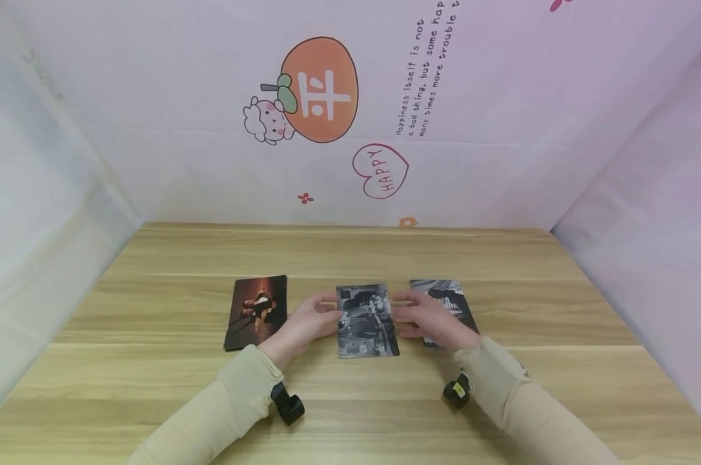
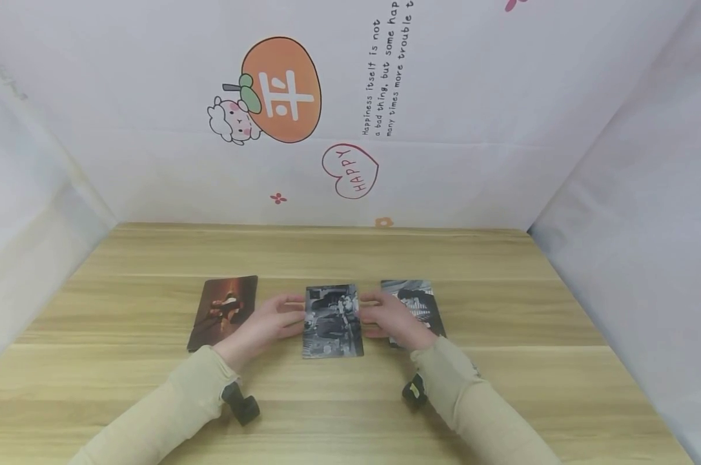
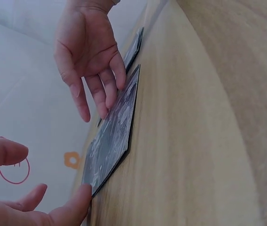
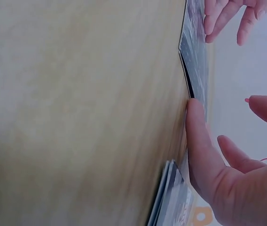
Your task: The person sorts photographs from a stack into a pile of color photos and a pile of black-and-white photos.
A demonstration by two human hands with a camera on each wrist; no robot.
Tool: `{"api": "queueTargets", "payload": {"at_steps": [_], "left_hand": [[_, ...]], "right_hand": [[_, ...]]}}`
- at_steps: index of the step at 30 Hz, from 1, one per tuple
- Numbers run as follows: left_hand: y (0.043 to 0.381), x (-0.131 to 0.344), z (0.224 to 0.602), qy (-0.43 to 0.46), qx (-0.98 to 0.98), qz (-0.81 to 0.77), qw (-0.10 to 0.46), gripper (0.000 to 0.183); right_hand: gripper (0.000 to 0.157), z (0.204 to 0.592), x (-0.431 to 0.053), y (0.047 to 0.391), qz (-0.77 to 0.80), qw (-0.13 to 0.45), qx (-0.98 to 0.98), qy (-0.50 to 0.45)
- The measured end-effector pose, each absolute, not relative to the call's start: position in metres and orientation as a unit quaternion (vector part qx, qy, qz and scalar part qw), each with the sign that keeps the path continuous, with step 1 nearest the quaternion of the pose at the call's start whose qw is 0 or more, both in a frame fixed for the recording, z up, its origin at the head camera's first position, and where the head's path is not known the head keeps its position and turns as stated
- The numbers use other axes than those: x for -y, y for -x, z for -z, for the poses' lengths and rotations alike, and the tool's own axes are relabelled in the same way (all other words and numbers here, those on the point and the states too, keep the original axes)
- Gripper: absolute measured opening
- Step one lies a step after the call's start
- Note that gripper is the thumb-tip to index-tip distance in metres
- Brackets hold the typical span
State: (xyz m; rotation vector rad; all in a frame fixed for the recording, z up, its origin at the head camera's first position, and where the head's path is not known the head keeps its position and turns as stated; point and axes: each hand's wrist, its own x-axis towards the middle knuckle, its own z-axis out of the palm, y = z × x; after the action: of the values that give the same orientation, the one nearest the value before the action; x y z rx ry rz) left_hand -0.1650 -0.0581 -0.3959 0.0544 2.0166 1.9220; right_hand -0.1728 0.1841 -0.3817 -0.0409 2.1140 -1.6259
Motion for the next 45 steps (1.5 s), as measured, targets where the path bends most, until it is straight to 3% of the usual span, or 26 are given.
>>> {"api": "queueTargets", "payload": {"at_steps": [13,21,34,45], "left_hand": [[0.169,0.058,0.401,-0.026,-0.701,-0.696,0.156,0.048],[0.166,0.054,0.400,-0.065,-0.765,-0.629,0.120,0.049],[0.163,0.051,0.400,-0.058,-0.732,-0.656,0.175,0.051],[0.163,0.052,0.396,-0.048,-0.720,-0.659,0.212,0.050]], "right_hand": [[0.051,0.384,-0.181,0.174,0.602,0.207,-0.771,0.005],[0.049,0.384,-0.177,0.176,0.592,0.185,-0.784,-0.009],[0.045,0.375,-0.177,0.170,0.557,0.171,-0.812,0.001],[0.049,0.360,-0.191,0.167,0.531,0.243,-0.811,0.039]]}}
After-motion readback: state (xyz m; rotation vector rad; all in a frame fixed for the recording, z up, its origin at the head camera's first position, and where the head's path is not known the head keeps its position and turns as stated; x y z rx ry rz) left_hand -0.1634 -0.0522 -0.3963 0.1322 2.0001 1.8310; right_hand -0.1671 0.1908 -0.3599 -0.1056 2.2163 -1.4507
